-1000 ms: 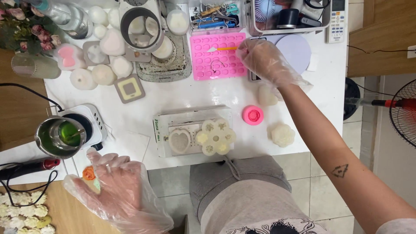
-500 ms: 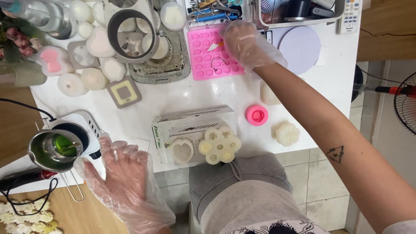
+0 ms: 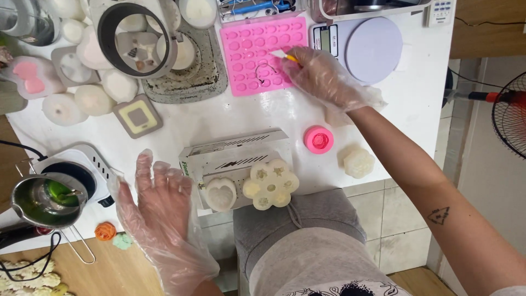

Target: Melting green wax in a pot on a hot plate and pouring it into small flower-shaped silicone molds.

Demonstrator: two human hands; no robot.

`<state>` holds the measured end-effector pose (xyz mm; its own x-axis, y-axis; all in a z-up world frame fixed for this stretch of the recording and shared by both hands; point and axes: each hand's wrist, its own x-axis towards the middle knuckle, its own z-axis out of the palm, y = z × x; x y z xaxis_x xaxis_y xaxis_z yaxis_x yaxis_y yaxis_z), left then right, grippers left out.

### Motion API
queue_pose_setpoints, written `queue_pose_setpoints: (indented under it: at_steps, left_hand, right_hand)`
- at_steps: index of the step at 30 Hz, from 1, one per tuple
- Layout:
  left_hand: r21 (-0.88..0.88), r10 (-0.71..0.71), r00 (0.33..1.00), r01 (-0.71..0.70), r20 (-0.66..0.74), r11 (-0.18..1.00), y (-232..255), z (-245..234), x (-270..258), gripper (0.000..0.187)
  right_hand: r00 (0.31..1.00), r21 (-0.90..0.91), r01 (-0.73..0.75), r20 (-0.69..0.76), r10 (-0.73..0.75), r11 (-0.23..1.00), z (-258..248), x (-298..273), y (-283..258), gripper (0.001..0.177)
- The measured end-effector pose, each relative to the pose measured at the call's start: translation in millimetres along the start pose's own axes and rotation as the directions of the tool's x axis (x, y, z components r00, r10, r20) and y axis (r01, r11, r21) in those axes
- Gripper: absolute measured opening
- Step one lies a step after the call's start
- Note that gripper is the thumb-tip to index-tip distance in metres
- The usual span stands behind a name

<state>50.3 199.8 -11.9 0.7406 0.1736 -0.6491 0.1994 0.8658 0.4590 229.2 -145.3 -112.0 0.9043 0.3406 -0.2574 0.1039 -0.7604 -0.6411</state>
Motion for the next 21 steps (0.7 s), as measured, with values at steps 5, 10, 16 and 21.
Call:
queue_pose_setpoints:
  at_steps: [5, 10, 16, 21]
  left_hand:
    - [0.028, 0.008, 1.0, -0.007, -0.011, 1.0, 1, 2, 0, 0.07]
    - [-0.003, 0.007, 1.0, -0.008, -0.006, 1.0, 2, 4, 2, 0.071]
    - [-0.046, 0.019, 1.0, -0.019, 0.001, 0.999, -1, -5, -1, 0.07]
    - [-0.072, -0.001, 1.0, 0.001, 0.001, 0.997, -2, -6, 1, 0.067]
  right_hand:
    - [0.991, -0.103, 0.079, 0.118, -0.066, 0.992, 4, 18, -17, 0.033]
    - [0.975, -0.261, 0.178, 0.176, -0.134, 0.949, 35, 45, 11, 0.04]
    - [0.979, -0.219, 0.061, 0.205, -0.015, 0.974, 22, 49, -9, 0.051]
    - [0.977, -0.348, 0.116, 0.211, -0.043, 0.93, 28, 50, 6, 0.06]
